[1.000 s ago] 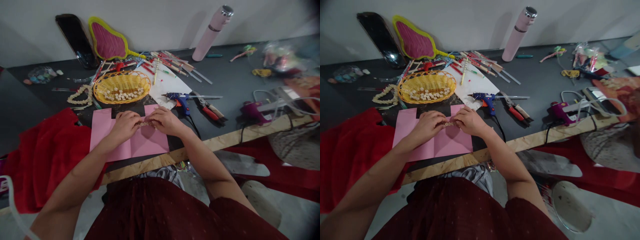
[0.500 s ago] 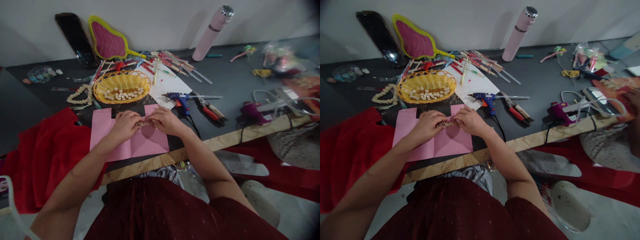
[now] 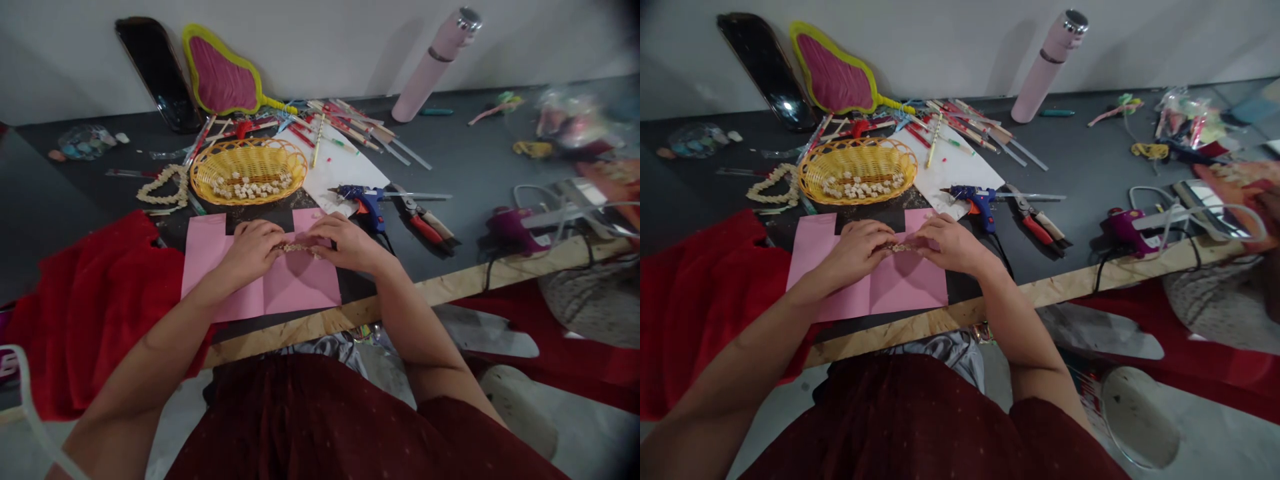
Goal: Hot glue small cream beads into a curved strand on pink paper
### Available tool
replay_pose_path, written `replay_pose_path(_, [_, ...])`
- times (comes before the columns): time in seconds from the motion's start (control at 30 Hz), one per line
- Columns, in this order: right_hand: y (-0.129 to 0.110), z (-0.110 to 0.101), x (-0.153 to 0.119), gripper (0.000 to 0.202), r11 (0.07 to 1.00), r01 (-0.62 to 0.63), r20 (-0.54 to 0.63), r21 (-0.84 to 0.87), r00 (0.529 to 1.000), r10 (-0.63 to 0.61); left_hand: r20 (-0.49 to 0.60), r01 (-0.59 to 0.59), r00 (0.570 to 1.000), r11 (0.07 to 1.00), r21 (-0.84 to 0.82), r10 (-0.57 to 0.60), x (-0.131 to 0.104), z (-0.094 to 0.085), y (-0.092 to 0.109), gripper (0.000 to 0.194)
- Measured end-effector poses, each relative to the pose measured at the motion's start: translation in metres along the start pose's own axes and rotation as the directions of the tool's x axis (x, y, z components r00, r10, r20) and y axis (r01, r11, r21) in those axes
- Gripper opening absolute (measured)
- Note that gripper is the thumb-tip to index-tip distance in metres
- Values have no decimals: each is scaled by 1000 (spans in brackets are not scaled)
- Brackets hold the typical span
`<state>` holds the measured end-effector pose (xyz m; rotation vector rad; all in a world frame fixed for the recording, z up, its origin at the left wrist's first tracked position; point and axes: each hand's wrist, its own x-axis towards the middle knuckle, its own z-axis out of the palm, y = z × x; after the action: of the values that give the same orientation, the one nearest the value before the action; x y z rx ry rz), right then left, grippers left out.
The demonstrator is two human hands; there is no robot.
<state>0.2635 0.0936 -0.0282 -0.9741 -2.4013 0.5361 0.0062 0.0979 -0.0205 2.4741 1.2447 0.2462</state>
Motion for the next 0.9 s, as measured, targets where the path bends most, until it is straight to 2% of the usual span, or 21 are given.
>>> replay_pose_path(0.2, [-9, 1, 0, 37, 998, 49, 80, 26, 996, -50, -17, -22, 1000, 1000, 5, 23, 0, 2, -2, 21])
replay_pose_path(0.43, [-6, 7, 0, 30, 1000, 10, 105, 1, 994, -10, -38, -8, 999, 1000, -21, 8, 0, 6, -4, 22])
replay_pose_path(0.67, [-9, 7, 1, 21, 1000, -21, 57, 12, 998, 20, -45, -10, 999, 999, -32, 8, 0, 8, -5, 23])
replay_pose_path(0.9, [-16, 17, 4, 16, 988, -93, 37, -120, 995, 98, -37, 3, 999, 999, -36, -4, 1, 6, -3, 24])
